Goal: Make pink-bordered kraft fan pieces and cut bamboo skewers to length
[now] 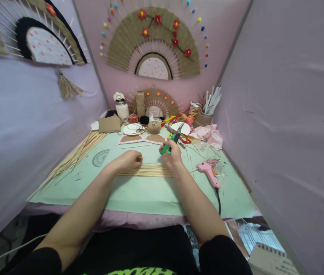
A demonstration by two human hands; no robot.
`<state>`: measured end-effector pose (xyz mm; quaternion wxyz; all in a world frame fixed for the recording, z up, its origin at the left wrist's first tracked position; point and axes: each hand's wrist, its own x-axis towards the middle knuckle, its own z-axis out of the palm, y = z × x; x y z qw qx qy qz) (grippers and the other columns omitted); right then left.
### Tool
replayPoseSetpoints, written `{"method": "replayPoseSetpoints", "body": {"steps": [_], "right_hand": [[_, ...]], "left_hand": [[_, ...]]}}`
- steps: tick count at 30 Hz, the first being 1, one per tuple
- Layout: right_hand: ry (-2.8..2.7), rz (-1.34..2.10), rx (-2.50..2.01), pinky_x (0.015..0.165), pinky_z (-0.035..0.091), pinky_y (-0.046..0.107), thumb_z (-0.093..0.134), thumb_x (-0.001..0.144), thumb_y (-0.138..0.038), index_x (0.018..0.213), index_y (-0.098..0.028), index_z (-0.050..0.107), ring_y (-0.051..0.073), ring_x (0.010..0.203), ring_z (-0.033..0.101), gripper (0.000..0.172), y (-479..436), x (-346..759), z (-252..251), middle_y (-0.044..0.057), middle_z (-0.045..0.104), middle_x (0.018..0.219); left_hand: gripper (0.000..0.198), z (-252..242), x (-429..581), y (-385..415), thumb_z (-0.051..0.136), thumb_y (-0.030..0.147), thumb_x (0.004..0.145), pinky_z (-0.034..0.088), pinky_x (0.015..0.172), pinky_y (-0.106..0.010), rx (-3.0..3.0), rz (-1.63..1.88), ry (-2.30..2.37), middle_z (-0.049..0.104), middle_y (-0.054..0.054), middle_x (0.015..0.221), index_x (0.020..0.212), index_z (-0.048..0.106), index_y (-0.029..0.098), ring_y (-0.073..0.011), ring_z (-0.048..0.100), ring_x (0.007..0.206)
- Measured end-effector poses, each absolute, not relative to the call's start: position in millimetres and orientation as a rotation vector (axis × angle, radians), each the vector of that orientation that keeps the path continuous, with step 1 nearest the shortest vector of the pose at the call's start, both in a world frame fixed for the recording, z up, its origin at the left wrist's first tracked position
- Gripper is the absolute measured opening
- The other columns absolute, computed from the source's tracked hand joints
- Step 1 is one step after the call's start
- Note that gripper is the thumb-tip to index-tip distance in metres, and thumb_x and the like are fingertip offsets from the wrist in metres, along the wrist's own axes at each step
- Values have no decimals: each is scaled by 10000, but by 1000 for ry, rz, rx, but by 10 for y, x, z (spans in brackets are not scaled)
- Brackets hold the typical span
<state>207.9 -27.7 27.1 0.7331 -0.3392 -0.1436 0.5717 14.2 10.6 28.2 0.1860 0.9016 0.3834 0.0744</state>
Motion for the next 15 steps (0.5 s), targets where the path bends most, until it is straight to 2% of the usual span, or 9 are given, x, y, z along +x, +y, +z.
{"method": "replayPoseSetpoints", "body": {"steps": [8,15], "right_hand": [[-310,1249,-738,510,476,240,573,572,-128,733,-225,452,101,516,520,224,-285,2113,302,-53,516,593],[-323,1233,-652,559,488,254,562,573,-134,727,-224,455,105,551,532,207,-307,2126,337,-49,528,615]], "left_hand": [[199,263,187,110,476,96,601,372,585,-264,2548,144,1096,638,-66,690,641,649,186,-186,532,632],[233,190,120,257,463,75,622,410,684,-288,2697,156,1014,649,-105,806,703,655,179,-225,570,755]]}}
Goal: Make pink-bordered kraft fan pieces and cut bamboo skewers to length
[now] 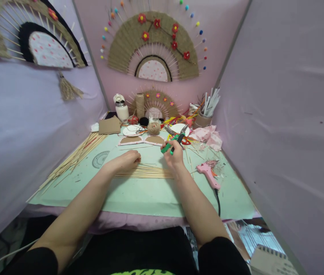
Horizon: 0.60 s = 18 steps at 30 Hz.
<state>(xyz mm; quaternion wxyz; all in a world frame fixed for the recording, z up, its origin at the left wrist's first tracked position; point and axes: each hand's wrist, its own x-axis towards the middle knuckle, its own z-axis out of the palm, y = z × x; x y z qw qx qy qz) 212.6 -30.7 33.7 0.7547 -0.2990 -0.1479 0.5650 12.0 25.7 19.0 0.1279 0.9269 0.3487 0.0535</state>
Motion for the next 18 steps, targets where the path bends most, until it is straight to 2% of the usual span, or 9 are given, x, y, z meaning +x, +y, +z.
{"method": "replayPoseSetpoints", "body": {"steps": [5,10,14,18], "right_hand": [[-302,1239,-619,569,481,257,555,572,-130,747,-230,465,104,553,528,221,-320,2149,367,-52,523,616],[-303,1220,-613,591,484,275,564,571,-146,706,-230,417,107,565,532,217,-313,2154,361,-54,525,628],[-337,1243,-609,596,490,285,572,581,-157,698,-229,417,112,571,536,206,-312,2146,348,-51,526,633],[-342,1284,-619,580,488,271,564,582,-148,706,-225,457,114,577,539,181,-317,2123,336,-42,536,634]], "left_hand": [[153,175,62,352,498,95,637,411,703,-286,2654,172,1085,630,-98,770,648,621,186,-217,560,749],[115,298,-47,455,470,122,709,390,641,-280,2565,253,1324,594,-66,700,677,564,181,-191,520,677],[96,422,-105,562,434,195,814,389,643,-282,2347,781,1331,546,-36,704,748,504,188,-166,492,666],[99,511,96,518,365,268,894,391,571,-229,1714,1275,1044,488,25,695,837,420,208,-101,463,566]]}}
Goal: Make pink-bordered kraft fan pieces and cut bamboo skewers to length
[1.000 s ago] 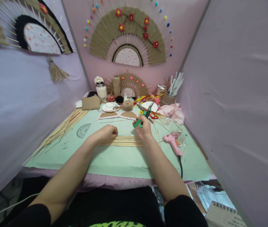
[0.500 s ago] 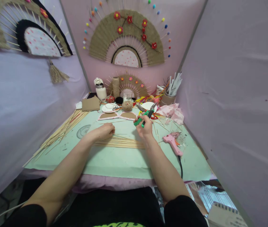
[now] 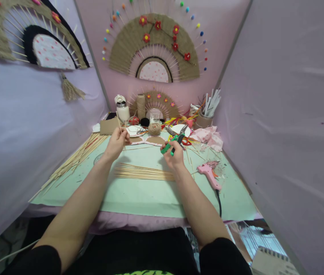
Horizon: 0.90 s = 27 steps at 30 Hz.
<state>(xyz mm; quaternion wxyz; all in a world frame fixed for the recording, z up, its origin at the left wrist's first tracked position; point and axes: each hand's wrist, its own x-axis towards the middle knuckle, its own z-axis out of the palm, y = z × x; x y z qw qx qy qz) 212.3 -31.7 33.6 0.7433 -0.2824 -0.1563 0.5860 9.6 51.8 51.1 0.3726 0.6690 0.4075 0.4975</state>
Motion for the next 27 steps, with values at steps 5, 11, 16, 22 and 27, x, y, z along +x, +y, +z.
{"method": "replayPoseSetpoints", "body": {"steps": [5,11,16,22,27], "right_hand": [[-344,1308,-617,571,487,256,569,579,-144,762,-233,493,112,575,537,217,-307,2105,314,-46,532,632],[-335,1334,-614,593,497,264,584,569,-140,768,-223,494,113,588,547,234,-290,2094,274,-39,548,644],[-346,1344,-622,595,497,268,594,566,-149,776,-222,490,117,581,558,245,-291,2074,262,-42,555,632],[-344,1366,-620,583,493,261,587,575,-142,817,-224,511,116,568,557,267,-291,2064,261,-45,562,623],[-336,1361,-637,580,492,268,588,581,-149,804,-224,501,120,565,555,251,-278,2054,244,-41,565,624]], "left_hand": [[192,455,459,380,442,412,898,279,469,-189,1424,1340,674,338,73,562,955,459,229,-78,314,456],[305,237,558,331,504,476,858,388,601,-200,1369,1287,598,440,23,644,877,602,187,-87,427,604],[308,148,494,341,673,453,722,473,755,-255,1257,1188,612,565,15,724,805,605,165,-87,548,699],[272,141,367,368,638,402,736,486,785,-313,1506,1092,842,696,-59,821,844,648,152,-177,641,839],[202,161,355,332,570,345,768,482,708,-275,1500,1098,927,683,-40,811,872,596,173,-162,640,826]]}}
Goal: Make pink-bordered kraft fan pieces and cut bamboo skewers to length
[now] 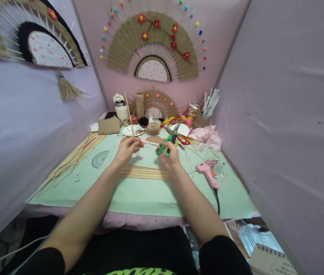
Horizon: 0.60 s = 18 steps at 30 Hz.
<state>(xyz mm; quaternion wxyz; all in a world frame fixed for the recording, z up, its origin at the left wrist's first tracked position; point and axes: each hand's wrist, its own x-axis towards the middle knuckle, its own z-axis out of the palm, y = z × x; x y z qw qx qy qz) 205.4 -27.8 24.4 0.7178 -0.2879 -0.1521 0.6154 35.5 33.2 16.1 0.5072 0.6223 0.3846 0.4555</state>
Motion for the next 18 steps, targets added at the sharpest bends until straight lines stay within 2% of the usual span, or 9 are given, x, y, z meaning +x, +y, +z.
{"method": "replayPoseSetpoints", "body": {"steps": [6,13,18], "right_hand": [[-345,1370,-644,568,482,269,591,576,-149,826,-219,507,126,565,551,273,-274,2034,242,-29,575,631],[-360,1373,-661,571,482,269,583,588,-159,793,-227,494,125,570,555,234,-290,2036,263,-35,575,635],[-364,1380,-657,576,486,270,587,586,-161,805,-221,510,127,574,559,240,-288,2034,260,-32,579,634]], "left_hand": [[186,101,434,314,567,319,761,504,693,-273,1454,1175,810,536,51,615,883,553,180,-83,534,598],[217,93,358,302,552,380,770,517,671,-272,1616,1026,969,620,-17,717,767,580,165,-133,583,701],[212,104,368,255,500,374,804,518,647,-262,1786,995,1022,616,-17,721,757,579,183,-141,580,692]]}}
